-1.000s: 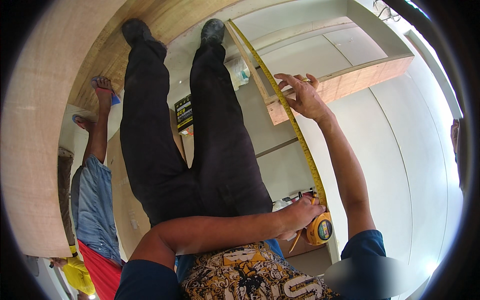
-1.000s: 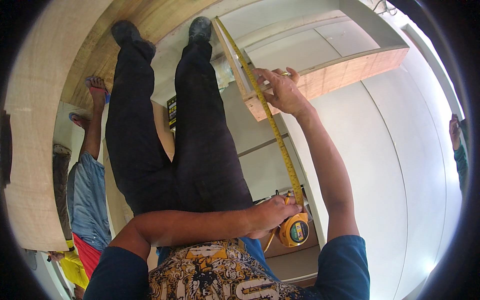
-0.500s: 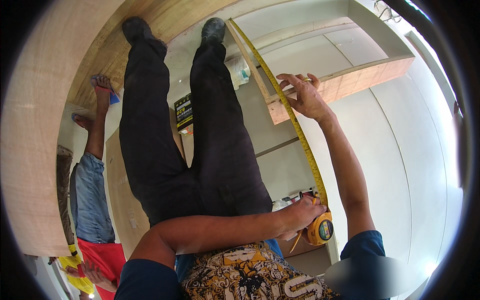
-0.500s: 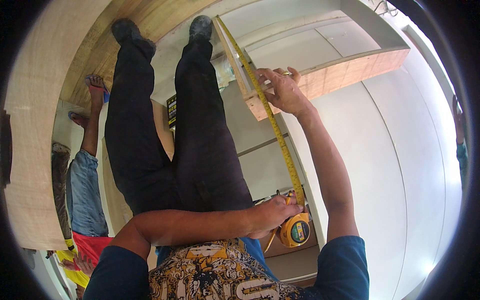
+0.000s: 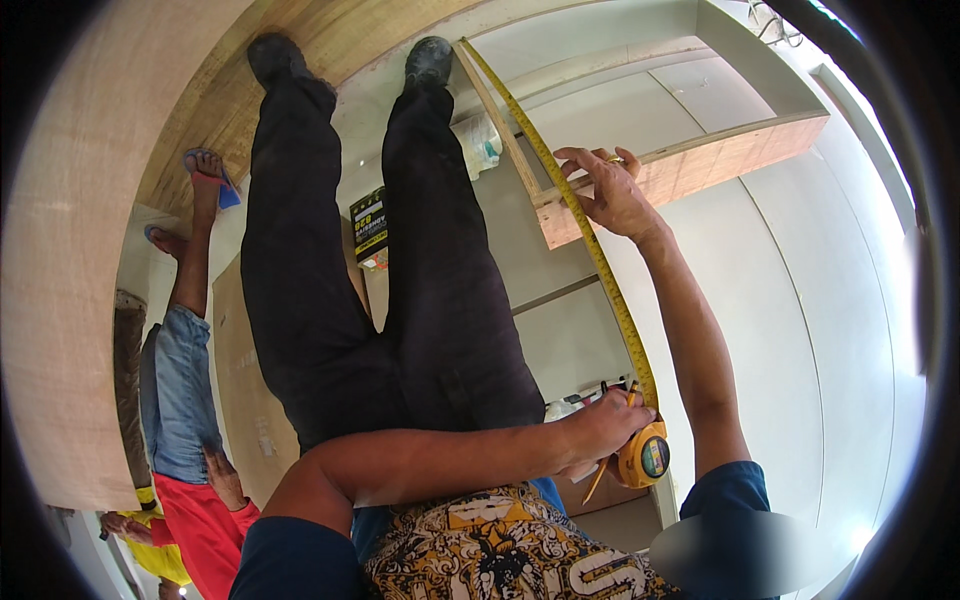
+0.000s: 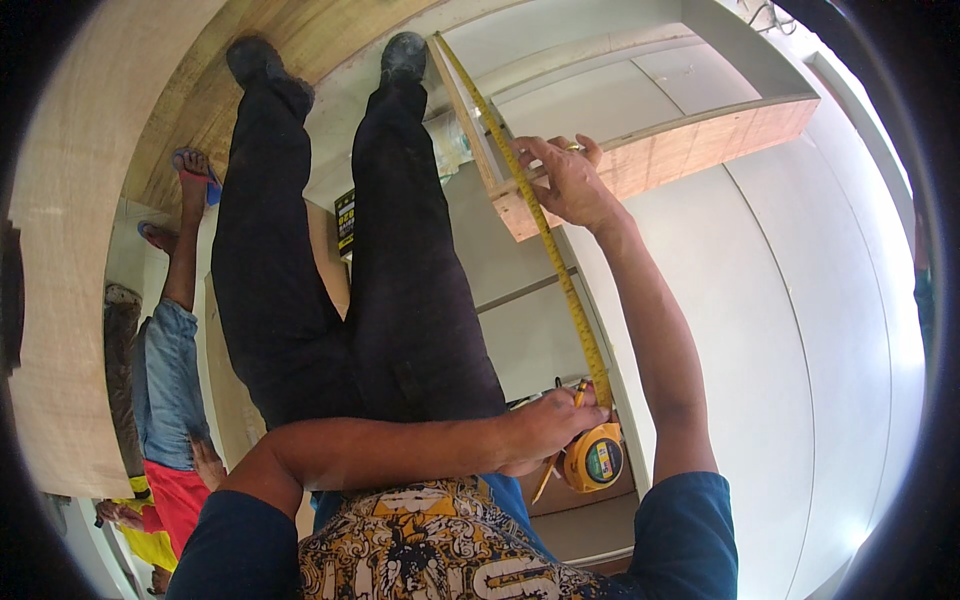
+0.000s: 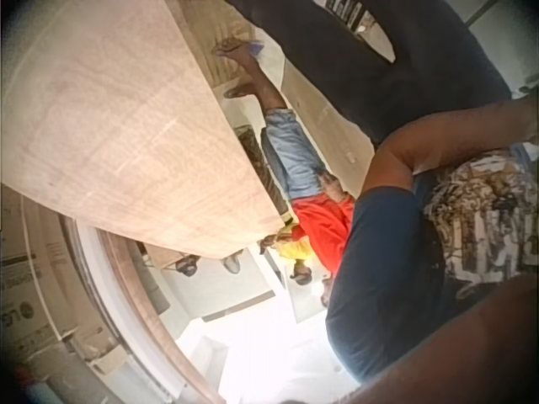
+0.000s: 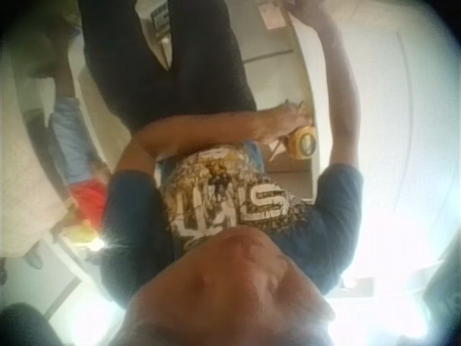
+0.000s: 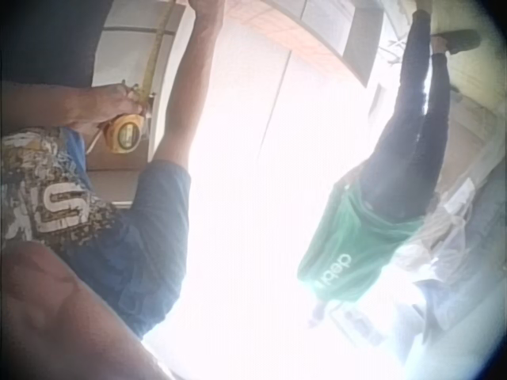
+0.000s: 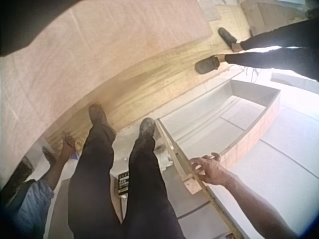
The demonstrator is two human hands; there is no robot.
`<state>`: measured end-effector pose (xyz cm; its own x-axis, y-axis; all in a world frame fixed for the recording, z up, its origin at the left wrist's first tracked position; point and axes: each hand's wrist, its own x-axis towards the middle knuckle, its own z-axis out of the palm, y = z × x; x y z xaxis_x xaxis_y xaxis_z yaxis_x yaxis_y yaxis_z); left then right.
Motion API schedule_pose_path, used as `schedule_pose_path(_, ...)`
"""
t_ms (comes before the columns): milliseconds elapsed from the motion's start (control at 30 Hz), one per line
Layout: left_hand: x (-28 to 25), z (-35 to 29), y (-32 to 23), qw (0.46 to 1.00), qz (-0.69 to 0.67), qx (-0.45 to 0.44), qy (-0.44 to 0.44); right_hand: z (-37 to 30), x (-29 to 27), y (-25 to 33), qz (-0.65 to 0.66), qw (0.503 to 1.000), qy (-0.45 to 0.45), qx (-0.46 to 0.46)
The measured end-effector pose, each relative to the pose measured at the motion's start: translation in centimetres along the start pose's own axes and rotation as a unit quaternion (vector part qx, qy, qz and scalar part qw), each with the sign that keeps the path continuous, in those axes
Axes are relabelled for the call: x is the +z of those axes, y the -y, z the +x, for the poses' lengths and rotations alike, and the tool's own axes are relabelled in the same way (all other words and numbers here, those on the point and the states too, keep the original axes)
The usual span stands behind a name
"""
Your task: The person handles a small container, then picks up and positions a large wooden board on the floor. They later use a tape measure to measure a wooden cabinet frame while other people work nearby.
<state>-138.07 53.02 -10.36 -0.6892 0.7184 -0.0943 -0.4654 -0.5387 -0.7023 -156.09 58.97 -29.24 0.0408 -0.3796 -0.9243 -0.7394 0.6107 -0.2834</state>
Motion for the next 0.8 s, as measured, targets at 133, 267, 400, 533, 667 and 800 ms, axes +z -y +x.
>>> schedule_pose_path(133, 0.0, 0.3, 0.4, 1.0, -0.009, 0.009, 0.006, 0.0, -0.1, 0.2, -0.002, 1.0, 0.008, 0.001)
schedule_pose_path(267, 0.1, 0.9, 0.9, 0.999, -0.022, 0.009, -0.022, 0.0, 0.0, 0.1, -0.002, 1.0, 0.013, 0.006)
schedule_pose_path(400, -0.1, 1.1, 0.8, 0.999, -0.015, -0.027, -0.022, -0.2, 0.0, 0.0, -0.006, 1.0, 0.008, 0.002)
schedule_pose_path(533, -0.8, 1.7, 1.7, 0.998, -0.044, -0.019, -0.043, -0.1, 0.1, -1.1, -0.008, 1.0, 0.014, -0.012)
schedule_pose_path(667, -0.2, 1.2, 1.1, 0.995, -0.069, 0.003, -0.066, 0.1, 0.6, -1.5, -0.014, 1.0, 0.004, -0.014)
schedule_pose_path(800, -0.2, 1.1, 2.3, 0.992, -0.086, 0.067, -0.071, -0.4, 0.5, -1.6, 0.018, 1.0, 0.003, -0.021)
